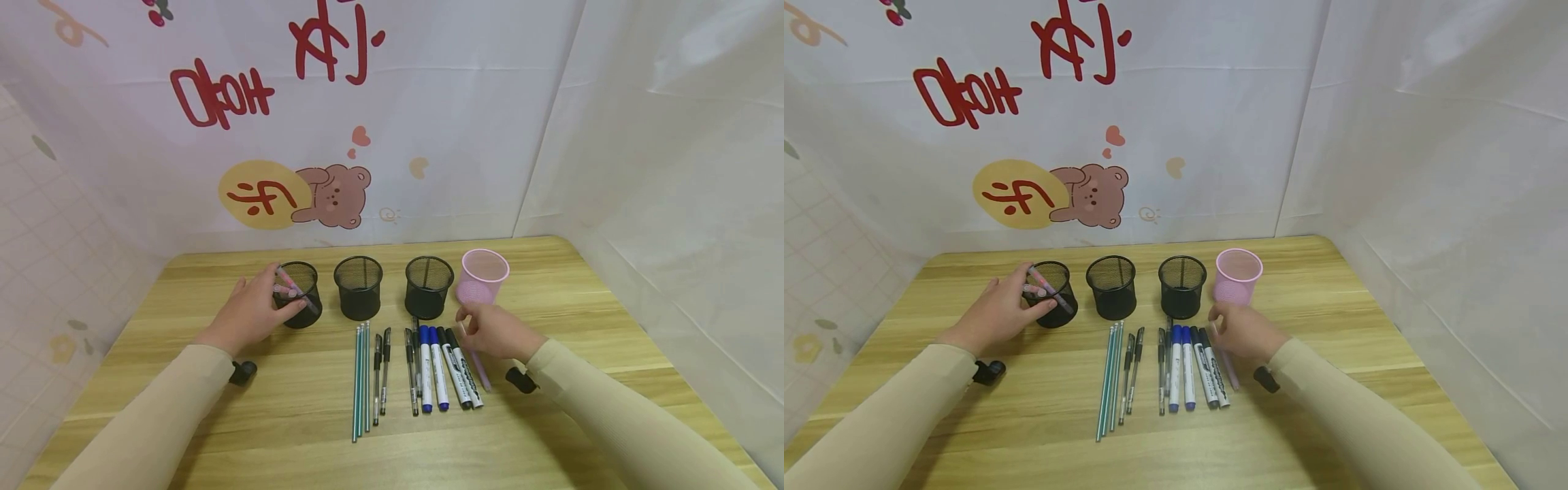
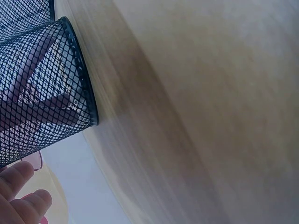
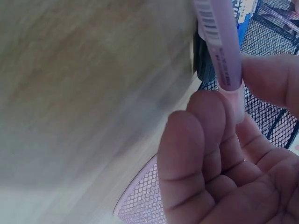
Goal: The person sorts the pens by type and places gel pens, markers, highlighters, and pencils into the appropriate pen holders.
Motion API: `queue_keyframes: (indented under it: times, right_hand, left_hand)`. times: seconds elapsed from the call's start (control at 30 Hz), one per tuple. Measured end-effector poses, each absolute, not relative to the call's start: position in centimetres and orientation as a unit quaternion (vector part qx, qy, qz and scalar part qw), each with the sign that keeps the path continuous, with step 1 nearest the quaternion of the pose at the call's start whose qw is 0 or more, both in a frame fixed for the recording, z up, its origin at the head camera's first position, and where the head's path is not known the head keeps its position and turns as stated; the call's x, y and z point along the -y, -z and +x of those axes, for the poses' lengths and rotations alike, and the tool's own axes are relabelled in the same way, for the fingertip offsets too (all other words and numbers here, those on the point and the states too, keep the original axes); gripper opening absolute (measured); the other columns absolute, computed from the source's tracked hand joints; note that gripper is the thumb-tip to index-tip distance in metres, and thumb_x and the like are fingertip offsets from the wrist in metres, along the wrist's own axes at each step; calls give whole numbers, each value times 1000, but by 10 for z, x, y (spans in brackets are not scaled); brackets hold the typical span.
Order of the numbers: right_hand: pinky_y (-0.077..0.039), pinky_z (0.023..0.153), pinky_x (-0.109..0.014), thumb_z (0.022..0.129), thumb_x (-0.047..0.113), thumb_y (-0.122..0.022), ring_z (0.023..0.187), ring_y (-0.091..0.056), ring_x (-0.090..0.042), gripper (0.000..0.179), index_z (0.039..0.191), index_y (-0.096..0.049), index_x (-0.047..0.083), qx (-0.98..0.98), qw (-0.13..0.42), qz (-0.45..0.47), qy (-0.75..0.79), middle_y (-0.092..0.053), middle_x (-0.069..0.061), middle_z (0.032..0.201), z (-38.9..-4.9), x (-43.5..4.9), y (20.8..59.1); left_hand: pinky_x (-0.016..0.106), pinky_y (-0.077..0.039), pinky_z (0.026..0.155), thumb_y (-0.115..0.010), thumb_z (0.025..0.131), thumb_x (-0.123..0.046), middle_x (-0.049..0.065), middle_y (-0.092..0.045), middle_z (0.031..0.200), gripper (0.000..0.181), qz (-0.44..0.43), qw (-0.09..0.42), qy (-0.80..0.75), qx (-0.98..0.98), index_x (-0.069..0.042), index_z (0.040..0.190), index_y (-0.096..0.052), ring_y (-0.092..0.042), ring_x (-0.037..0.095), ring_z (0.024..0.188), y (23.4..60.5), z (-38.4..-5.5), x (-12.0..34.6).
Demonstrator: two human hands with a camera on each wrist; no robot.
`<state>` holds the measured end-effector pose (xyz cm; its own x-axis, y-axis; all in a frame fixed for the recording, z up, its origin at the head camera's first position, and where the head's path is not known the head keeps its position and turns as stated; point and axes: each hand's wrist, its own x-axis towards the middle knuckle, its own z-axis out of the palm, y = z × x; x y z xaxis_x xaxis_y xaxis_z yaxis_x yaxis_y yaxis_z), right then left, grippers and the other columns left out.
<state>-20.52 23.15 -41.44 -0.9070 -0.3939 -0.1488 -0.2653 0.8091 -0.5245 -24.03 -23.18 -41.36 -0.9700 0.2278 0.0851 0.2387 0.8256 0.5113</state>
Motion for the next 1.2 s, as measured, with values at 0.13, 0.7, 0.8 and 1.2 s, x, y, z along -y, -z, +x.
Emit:
queue_keyframes:
  times: [0.13, 0.7, 0.8, 1.2]
  right_hand:
    - [-54, 62, -29, 91, 9, -76, 71, -62, -14, 31, 119, -64, 2, -941, 115, -179, 265, -68, -2, 82, -205, -230, 413]
    - [-53, 58, -26, 90, -2, -70, 67, -60, -14, 23, 111, -60, -1, -920, 50, -201, 333, -65, -2, 75, -203, -220, 405]
    - [-53, 58, -26, 90, -2, -71, 68, -60, -14, 22, 109, -60, 0, -917, 37, -201, 342, -65, -3, 76, -203, -218, 403]
    - [-55, 64, -24, 90, -4, -72, 75, -61, -16, 28, 116, -62, -4, -898, 8, -212, 385, -65, -5, 82, -203, -205, 395]
  left_hand:
    - [78, -3, 124, -73, 96, -55, 5, -75, 123, 56, -122, 11, 267, 956, -14, 126, -48, -68, 28, 127, 413, -240, 231]
    - [78, -4, 124, -74, 96, -54, 6, -76, 123, 53, -123, 11, 268, 955, -16, 124, -48, -69, 28, 126, 413, -239, 231]
    - [78, -5, 124, -73, 95, -54, 6, -75, 123, 54, -123, 12, 266, 956, -16, 124, -48, -68, 29, 127, 413, -239, 231]
    - [78, -4, 124, -74, 95, -54, 7, -76, 124, 54, -125, 14, 270, 955, -16, 124, -49, -69, 29, 126, 413, -238, 231]
